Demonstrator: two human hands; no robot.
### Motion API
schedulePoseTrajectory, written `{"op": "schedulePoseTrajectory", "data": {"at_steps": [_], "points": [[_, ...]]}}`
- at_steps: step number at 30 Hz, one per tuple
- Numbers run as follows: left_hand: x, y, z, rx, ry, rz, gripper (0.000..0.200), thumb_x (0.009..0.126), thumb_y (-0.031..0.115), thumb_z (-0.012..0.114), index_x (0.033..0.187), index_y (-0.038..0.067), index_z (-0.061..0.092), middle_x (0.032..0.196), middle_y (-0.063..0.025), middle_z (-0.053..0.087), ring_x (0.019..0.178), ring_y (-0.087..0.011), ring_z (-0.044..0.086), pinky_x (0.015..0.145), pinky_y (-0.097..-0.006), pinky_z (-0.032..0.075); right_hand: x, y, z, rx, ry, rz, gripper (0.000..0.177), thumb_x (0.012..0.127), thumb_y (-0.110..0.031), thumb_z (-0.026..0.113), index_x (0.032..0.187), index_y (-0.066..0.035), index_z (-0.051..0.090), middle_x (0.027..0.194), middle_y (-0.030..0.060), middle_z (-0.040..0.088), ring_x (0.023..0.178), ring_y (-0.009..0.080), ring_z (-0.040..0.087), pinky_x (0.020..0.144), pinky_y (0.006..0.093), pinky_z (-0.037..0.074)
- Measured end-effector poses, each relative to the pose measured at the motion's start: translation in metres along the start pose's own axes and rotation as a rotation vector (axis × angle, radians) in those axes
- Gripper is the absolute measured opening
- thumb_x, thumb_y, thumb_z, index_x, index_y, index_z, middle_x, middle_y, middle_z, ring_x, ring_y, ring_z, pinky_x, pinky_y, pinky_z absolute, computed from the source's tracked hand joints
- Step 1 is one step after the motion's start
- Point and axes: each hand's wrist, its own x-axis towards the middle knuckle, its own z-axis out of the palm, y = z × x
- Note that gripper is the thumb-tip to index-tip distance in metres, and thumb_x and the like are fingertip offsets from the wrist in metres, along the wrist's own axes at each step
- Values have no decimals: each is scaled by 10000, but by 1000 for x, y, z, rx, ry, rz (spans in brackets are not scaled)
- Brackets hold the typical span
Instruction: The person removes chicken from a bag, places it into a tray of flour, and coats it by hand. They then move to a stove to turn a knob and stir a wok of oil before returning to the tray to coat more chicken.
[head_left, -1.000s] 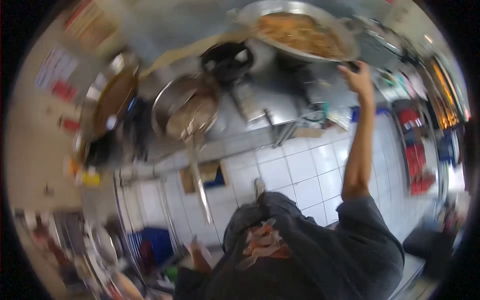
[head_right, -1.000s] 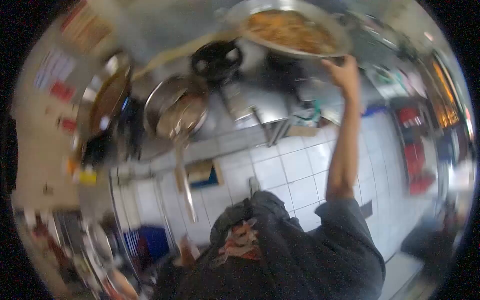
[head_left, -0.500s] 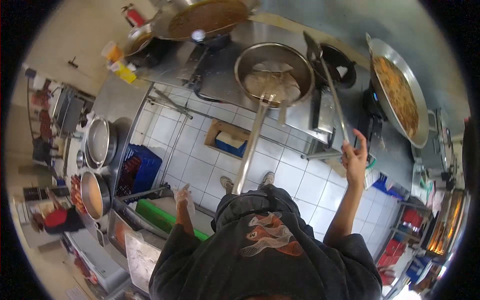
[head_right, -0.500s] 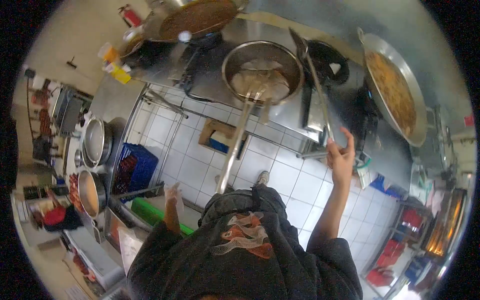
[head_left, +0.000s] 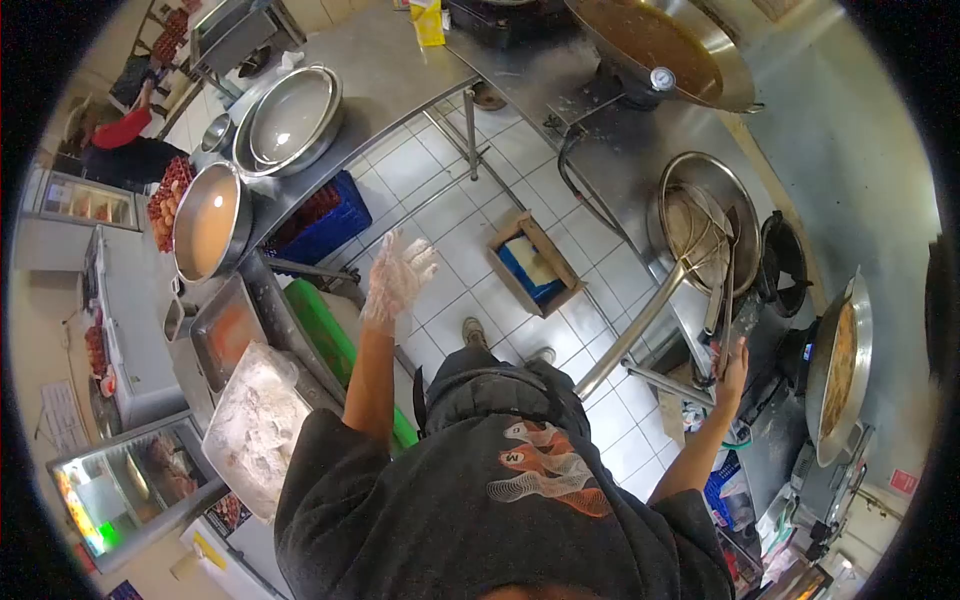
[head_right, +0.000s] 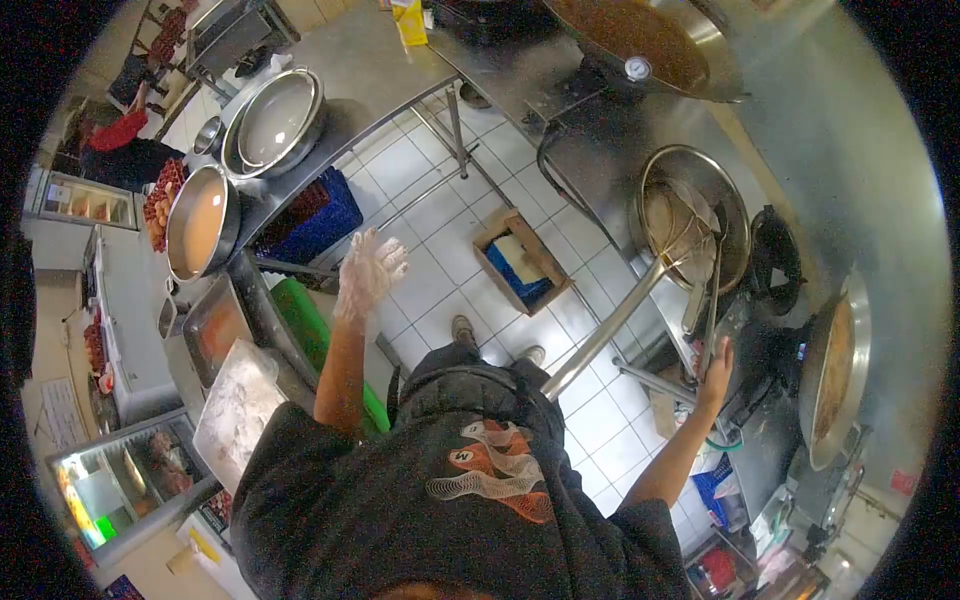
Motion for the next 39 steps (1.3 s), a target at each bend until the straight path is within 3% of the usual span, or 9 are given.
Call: {"op": "schedulePoseTrajectory", "data": {"at_steps": [6,13,16,22,27,29,35,36,39], "points": [[1,-8,-15,-73,-46,36,793,944,554,537,1554,231,146,1554,-241,220,1365,-388,357,1075,-529,323,-61,-76,43,-577,668,-731,457,911,-313,703,1252,-29,596,1054,149,672,988,230,633,857,341,493],[-9,-36,-14,-43,133,-4,809,938,569,536,1551,200,160,1565,-196,232,1324,-336,406,1022,-490,376,-265,-229,188,-477,-1069,-605,296,822,-231,717,1056,-54,678,1099,100,684,1008,251,645,753,367,516],[-1,-50,-8,53,169,-23,842,929,584,538,1557,189,140,1558,-191,245,1322,-329,408,1020,-465,389,-305,-243,213,-311,-1156,-1900,253,925,-80,522,1124,14,647,1012,162,676,931,331,651,809,476,519],[-3,-50,0,87,219,-66,907,913,574,572,1569,168,94,1571,-183,210,1378,-330,343,1060,-450,360,-246,-228,121,234,-1161,-1519,338,846,-170,613,1115,31,652,1139,191,603,901,254,617,728,385,500],[-6,-48,-3,83,236,-78,928,891,561,615,1561,155,117,1590,-179,170,1433,-340,269,1116,-463,287,-130,-159,80,-386,101,-606,375,844,-208,704,1174,-46,632,984,170,668,895,283,635,762,359,492],[6,-43,-18,89,221,-110,977,870,571,637,1567,153,94,1589,-165,179,1428,-332,279,1105,-457,306,-72,-103,86,-966,313,-789,585,842,-251,726,1355,-69,511,958,206,652,940,350,631,796,408,510],[53,-23,-5,142,260,-153,705,926,567,560,1440,127,360,1512,-163,321,1401,-298,303,1071,-432,344,26,-39,131,-1485,289,-305,723,856,-152,635,1512,-145,331,931,208,634,768,306,692,584,406,574],[72,-16,-26,172,180,-180,983,860,582,642,1567,179,90,1575,-163,205,1382,-320,348,1045,-460,393,38,-22,131,-1567,359,-397,707,858,-102,583,1516,-124,327,932,197,649,689,256,696,483,374,553],[105,1,-36,196,195,-184,974,860,576,647,1564,183,101,1567,-180,216,1378,-338,351,1048,-478,387,42,-24,123,-1451,276,-379,582,861,-69,560,1422,-16,414,895,252,657,765,375,690,669,433,577]]}}
